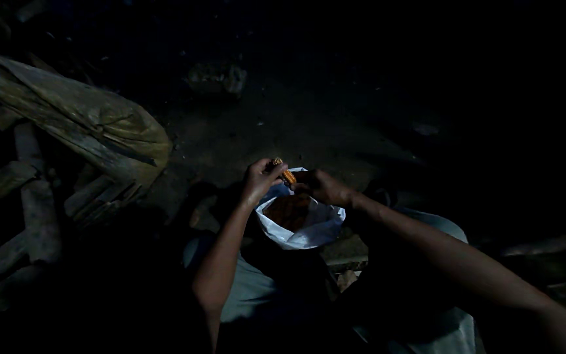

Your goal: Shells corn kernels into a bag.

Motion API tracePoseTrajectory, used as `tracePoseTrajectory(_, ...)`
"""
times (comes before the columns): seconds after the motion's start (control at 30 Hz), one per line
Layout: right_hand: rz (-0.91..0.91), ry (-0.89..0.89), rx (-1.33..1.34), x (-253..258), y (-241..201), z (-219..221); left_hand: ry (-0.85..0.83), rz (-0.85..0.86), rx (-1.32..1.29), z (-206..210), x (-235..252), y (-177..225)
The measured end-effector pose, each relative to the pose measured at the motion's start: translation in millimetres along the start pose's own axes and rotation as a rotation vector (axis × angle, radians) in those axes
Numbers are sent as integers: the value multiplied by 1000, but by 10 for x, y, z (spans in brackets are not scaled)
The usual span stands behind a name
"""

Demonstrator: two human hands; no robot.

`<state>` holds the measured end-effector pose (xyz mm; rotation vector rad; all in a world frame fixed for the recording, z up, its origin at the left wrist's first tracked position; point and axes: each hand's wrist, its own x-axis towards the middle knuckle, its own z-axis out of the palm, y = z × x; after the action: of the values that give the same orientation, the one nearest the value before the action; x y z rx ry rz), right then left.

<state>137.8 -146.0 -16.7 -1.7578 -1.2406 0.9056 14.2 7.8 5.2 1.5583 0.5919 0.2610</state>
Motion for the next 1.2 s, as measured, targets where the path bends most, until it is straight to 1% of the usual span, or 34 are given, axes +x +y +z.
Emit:
tracePoseTrajectory(0.13, -17, 32, -11, -11, -7, 22, 2, 10, 12, -22, 5, -17)
tracePoseTrajectory(0.3, 2, -46, -19, -8, -80, 3, -8, 17, 4, -59, 1, -21)
tracePoseTrajectory(0.37, 56, -64, 18, -12, -104, -9, -7, 3, -5, -57, -8, -12)
tracePoseTrajectory(0.43, 81, -46, 49, -20, -118, -18, -7, -4, -10, -51, -13, -18)
tracePoseTrajectory(0.57, 34, 9, 60, -20, -91, -4, -10, -3, -20, -35, -32, -20)
tracePoseTrajectory(0.87, -9, 4, -45, -24, -59, -8, -13, 9, -28, -34, -11, -56)
tracePoseTrajectory(1.07, 78, -14, -76, -34, -147, -7, 2, 1, -32, 7, -28, -63)
tracePoseTrajectory(1.2, 70, 5, -38, -23, -109, 14, 6, -20, -21, 4, -22, -61)
